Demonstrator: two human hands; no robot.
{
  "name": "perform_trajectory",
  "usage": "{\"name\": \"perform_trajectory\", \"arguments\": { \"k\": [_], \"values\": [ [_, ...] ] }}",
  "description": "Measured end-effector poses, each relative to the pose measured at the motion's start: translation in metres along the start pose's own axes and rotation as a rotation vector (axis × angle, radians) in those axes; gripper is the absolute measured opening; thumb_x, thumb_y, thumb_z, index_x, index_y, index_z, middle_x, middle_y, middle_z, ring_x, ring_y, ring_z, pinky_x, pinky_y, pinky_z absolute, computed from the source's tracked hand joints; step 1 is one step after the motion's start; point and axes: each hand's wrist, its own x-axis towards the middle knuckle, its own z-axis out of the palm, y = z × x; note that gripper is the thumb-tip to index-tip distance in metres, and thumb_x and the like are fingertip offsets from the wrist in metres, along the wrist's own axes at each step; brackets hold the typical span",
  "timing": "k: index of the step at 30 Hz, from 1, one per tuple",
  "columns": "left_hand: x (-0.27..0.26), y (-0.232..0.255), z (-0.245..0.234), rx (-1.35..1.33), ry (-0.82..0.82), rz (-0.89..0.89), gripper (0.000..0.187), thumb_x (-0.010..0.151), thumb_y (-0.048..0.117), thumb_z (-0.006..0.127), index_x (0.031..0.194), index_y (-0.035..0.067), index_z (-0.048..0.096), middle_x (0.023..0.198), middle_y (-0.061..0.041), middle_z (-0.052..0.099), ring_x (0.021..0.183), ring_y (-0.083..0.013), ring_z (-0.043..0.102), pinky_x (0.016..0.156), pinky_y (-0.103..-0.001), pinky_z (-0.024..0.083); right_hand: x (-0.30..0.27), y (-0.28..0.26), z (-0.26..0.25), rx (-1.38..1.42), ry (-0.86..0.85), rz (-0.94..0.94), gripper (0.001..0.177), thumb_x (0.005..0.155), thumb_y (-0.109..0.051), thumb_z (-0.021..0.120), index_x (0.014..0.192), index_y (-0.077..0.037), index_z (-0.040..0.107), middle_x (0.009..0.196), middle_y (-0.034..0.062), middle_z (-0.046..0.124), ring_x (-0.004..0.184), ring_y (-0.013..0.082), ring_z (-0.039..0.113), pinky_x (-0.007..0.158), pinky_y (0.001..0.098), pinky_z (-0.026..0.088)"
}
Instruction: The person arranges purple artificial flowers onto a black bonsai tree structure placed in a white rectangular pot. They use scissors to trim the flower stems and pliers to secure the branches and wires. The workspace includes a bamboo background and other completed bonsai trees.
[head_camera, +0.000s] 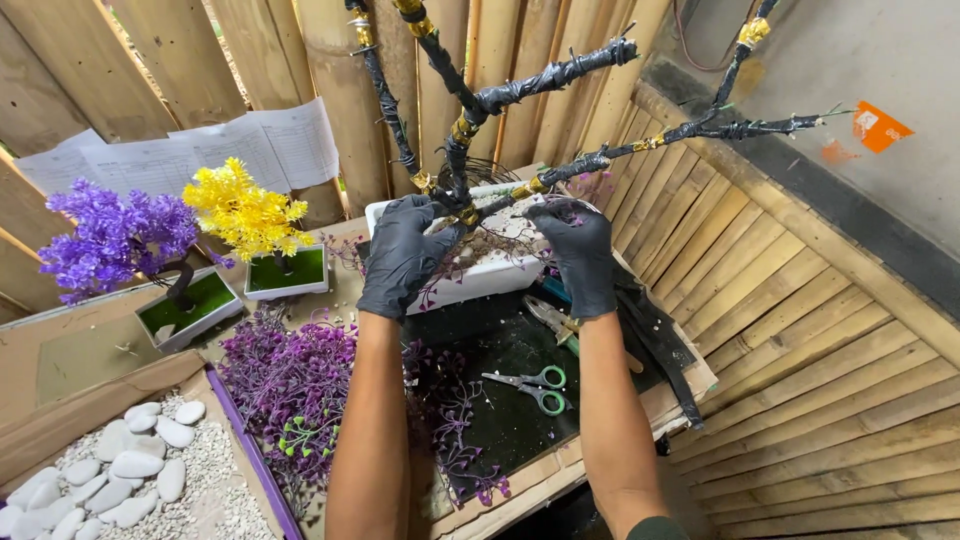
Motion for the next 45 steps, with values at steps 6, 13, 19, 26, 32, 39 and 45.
{"name": "perform_trajectory", "arguments": {
  "k": [6, 13, 19, 26, 32, 39, 45],
  "values": [
    [0.003, -0.005, 0.004, 0.033, 0.026, 0.054, 0.031, 0.083, 0.032, 0.081, 0.109, 0.016, 0.079, 0.115, -0.009, 0.072, 0.119, -0.0331, 0.061, 0.105, -0.045, 0.05, 0.014, 0.04, 0.002, 0.229, -0.088, -0.153, 0.015, 0.078, -0.009, 0.088, 0.089, -0.004, 0.079, 0.084, 0.0061, 0.076, 0.088, 0.0088, 0.064, 0.091, 0.0324, 0.054],
    [-0.004, 0.012, -0.01, 0.038, 0.037, 0.071, 0.028, 0.083, 0.029, 0.081, 0.106, 0.013, 0.079, 0.111, -0.011, 0.073, 0.117, -0.0345, 0.062, 0.103, -0.046, 0.05, 0.025, 0.072, 0.002, 0.265, -0.098, -0.177, 0.016, 0.083, -0.006, 0.087, 0.095, 0.001, 0.079, 0.088, 0.0106, 0.076, 0.088, 0.0129, 0.065, 0.091, 0.0358, 0.055],
    [0.006, -0.011, 0.012, 0.042, 0.028, 0.05, 0.034, 0.081, 0.033, 0.083, 0.111, 0.017, 0.079, 0.116, -0.008, 0.073, 0.121, -0.0326, 0.061, 0.106, -0.044, 0.05, 0.027, 0.077, 0.002, 0.27, -0.088, -0.172, 0.021, 0.085, -0.011, 0.087, 0.096, 0.003, 0.078, 0.087, 0.0145, 0.076, 0.088, 0.0154, 0.066, 0.092, 0.0367, 0.054],
    [0.001, -0.009, 0.008, 0.043, 0.041, 0.046, 0.035, 0.081, 0.035, 0.083, 0.112, 0.017, 0.078, 0.118, -0.008, 0.072, 0.122, -0.0321, 0.061, 0.107, -0.044, 0.049, -0.01, -0.002, 0.003, 0.285, -0.072, -0.152, 0.019, 0.083, -0.01, 0.086, 0.095, 0.002, 0.078, 0.086, 0.0112, 0.076, 0.088, 0.0137, 0.067, 0.092, 0.0353, 0.055],
    [-0.003, 0.01, -0.003, 0.016, 0.033, 0.032, 0.035, 0.084, 0.033, 0.082, 0.113, 0.013, 0.078, 0.117, -0.013, 0.072, 0.121, -0.0351, 0.061, 0.107, -0.045, 0.049, -0.009, -0.008, 0.005, 0.17, -0.031, -0.189, 0.018, 0.08, -0.015, 0.09, 0.091, -0.005, 0.081, 0.085, 0.0064, 0.077, 0.088, 0.0133, 0.069, 0.094, 0.0341, 0.054],
    [-0.003, 0.011, -0.002, -0.008, 0.019, -0.011, 0.035, 0.084, 0.033, 0.081, 0.113, 0.015, 0.078, 0.119, -0.01, 0.072, 0.122, -0.0331, 0.061, 0.107, -0.044, 0.049, -0.007, -0.004, 0.005, -0.067, -0.017, -0.299, 0.017, 0.078, -0.021, 0.092, 0.089, -0.013, 0.082, 0.085, 0.0057, 0.079, 0.091, 0.0251, 0.075, 0.092, 0.033, 0.053],
    [0.0, 0.001, 0.006, -0.001, 0.02, -0.027, 0.037, 0.083, 0.035, 0.082, 0.114, 0.014, 0.078, 0.12, -0.012, 0.072, 0.124, -0.0339, 0.06, 0.11, -0.044, 0.048, -0.003, 0.007, 0.008, -0.251, -0.002, -0.434, 0.016, 0.079, -0.03, 0.091, 0.088, -0.02, 0.083, 0.083, 0.0044, 0.078, 0.093, 0.0294, 0.074, 0.09, 0.0353, 0.054]
  ]
}}
